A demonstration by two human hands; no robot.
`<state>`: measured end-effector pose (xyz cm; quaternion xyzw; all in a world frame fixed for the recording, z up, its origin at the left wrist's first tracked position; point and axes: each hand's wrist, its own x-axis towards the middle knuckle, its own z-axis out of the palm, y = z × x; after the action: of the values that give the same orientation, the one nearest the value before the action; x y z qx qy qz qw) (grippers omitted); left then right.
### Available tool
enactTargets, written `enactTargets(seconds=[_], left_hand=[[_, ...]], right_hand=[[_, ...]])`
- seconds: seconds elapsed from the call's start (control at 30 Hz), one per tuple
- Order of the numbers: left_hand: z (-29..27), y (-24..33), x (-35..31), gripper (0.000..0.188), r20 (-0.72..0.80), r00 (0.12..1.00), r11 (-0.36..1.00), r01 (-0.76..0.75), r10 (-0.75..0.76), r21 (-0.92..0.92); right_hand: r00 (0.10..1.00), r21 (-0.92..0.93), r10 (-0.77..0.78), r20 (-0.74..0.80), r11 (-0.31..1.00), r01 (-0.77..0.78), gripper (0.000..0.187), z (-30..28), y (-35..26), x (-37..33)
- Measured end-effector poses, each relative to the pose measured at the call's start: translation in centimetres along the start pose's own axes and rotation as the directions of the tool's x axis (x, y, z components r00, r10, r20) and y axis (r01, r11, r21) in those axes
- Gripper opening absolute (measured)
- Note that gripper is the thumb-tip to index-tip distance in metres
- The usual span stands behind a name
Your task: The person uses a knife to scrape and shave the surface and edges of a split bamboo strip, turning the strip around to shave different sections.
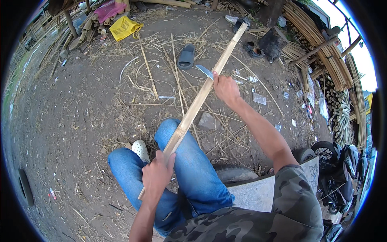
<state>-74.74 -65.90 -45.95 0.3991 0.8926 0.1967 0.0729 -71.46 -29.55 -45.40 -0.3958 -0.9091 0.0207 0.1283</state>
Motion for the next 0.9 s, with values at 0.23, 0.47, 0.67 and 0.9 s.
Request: enactTargets(seconds=[0.23,0.47,0.67,0.9], left_hand=[[0.0,-0.2,-0.3,0.04,-0.002,1.0,0.999,-0.002,0.003,0.033],[0.3,0.2,-0.1,0.041,-0.03,0.999,0.999,-0.015,0.016,0.037],[0.4,0.0,-0.1,0.041,-0.043,0.999,0.998,-0.024,0.027,0.064],[0.4,-0.2,-0.1,0.041,-0.07,0.996,0.995,-0.041,0.047,0.088]], right_hand=[[0.987,-0.002,-0.152,-0.05,0.988,0.152,0.064,-0.3,-0.8,-2.1],[0.997,0.088,0.021,0.069,0.996,-0.027,0.065,-1.3,-2.0,-5.6],[0.991,0.161,0.026,0.132,0.986,-0.047,0.064,-1.9,-3.8,-10.1],[0.986,0.301,0.081,0.147,0.945,-0.123,0.056,-2.7,-5.4,-13.9]])
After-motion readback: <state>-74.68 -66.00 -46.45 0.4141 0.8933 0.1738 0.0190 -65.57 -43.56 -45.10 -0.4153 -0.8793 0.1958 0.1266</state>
